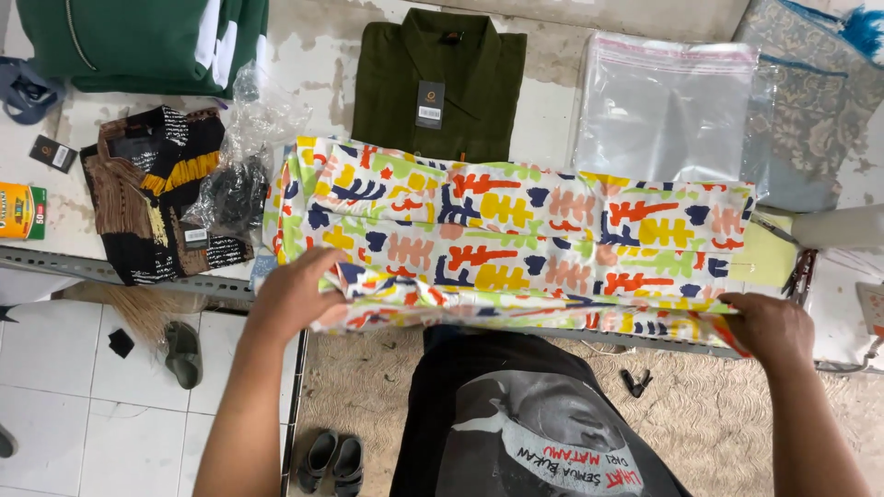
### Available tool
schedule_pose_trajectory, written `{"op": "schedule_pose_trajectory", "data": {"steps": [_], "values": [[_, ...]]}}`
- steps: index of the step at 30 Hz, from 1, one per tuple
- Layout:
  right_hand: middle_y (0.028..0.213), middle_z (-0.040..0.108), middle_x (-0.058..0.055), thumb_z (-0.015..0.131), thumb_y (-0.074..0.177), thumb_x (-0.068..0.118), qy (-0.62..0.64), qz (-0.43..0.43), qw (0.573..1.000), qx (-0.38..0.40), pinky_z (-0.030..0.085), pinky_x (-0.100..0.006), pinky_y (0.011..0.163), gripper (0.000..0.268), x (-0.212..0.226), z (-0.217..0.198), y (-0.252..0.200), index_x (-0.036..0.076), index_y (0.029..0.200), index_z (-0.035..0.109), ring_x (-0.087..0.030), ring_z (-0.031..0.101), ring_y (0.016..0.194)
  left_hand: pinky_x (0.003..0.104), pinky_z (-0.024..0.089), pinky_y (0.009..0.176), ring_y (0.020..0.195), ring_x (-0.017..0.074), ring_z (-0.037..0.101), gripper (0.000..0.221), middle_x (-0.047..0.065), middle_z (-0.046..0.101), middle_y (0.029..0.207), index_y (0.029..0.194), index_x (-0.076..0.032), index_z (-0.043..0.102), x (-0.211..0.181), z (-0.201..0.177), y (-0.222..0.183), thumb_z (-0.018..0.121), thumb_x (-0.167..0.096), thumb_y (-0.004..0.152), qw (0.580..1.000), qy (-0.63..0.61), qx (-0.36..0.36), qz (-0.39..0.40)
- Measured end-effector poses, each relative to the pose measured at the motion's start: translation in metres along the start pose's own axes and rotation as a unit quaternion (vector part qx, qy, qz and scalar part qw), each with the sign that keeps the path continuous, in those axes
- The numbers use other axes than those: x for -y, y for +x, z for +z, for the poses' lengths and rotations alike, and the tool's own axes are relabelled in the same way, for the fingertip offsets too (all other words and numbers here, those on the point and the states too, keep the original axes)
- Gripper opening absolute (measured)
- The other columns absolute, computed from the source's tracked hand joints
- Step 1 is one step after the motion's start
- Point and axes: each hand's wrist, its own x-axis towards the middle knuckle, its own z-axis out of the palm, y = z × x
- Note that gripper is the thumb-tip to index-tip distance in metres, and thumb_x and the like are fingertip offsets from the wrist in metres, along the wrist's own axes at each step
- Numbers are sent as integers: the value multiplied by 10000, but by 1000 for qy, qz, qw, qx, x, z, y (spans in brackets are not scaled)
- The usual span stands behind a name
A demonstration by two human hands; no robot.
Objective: The person is inspecting tags and folding patterned shirts on a low surface for packaging.
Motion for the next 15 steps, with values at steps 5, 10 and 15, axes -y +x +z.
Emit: {"op": "schedule_pose_trajectory", "data": {"steps": [5,10,15], "values": [[920,640,81,772,948,402,15,-102,919,-382,554,-330,564,177,-36,46,62,367,1120,785,-194,667,715,369,611,717,982,218,716,572,-13,656,1336,1362,-300,577,-27,-72,25,783,-398,838,993,118,0,-8],[1216,602,-86,618,964,159,116,-51,958,-257,589,-482,562,312,-31,18,86,246,1239,735,-383,728,752,488,552,766,931,372,696,554,148,709,1071,1358,-237,661,-3,-73,67,699,-9,855,986,154,-54,-12],[1257,603,-75,561,988,193,106,-10,979,-176,617,-486,648,408,-16,-21,106,323,1343,714,-362,761,874,476,445,962,1048,308,677,433,80,766,1122,1249,-163,731,6,-66,109,743,-20,840,974,152,-161,35]]}}
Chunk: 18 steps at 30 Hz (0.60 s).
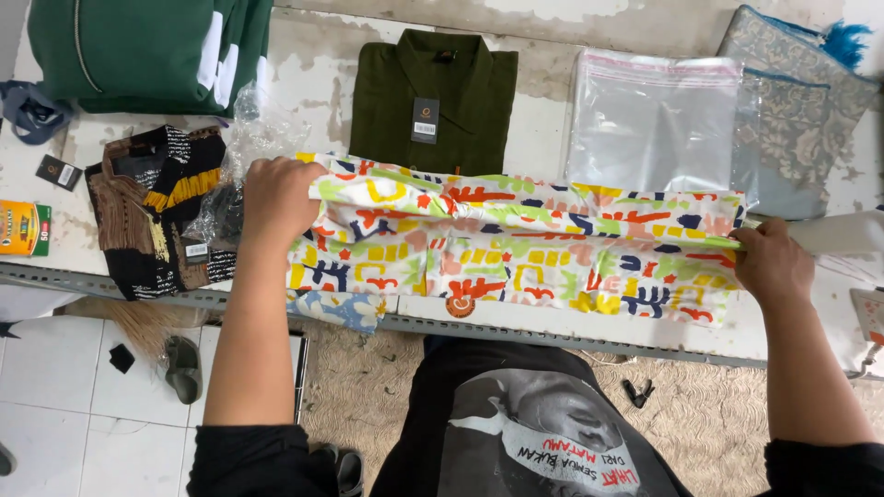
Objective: The person is inspecting tags and folding patterned shirts on a low surface for packaging.
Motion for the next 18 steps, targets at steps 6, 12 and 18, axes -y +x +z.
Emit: {"op": "schedule_pose_trajectory", "data": {"steps": [6,12,18], "values": [[1308,577,-79,576,1023,239,-22,-18,1000,6,632,-444,596,378,14,-6,29,307,1378,686,-317,747,927,480,533,725,1012,352,665,593,55,655,1319,1398,-145,590,8,25,37,609,78,849,994,-81,31,-72],[1548,316,-210,680,971,310,151,50,987,-2,601,-655,769,652,66,-72,-7,215,1570,444,-431,444,1313,552,165,1221,1489,380,284,991,146,319,1653,1615,-173,276,9,21,43,829,-98,797,994,-61,-89,-26],[1464,397,-284,621,1019,350,265,205,942,22,511,-612,941,653,85,4,-80,118,1583,387,-452,508,1238,352,538,613,875,203,691,192,72,679,1194,1188,-154,706,72,88,-69,684,-212,1006,913,-206,-213,-282]]}}
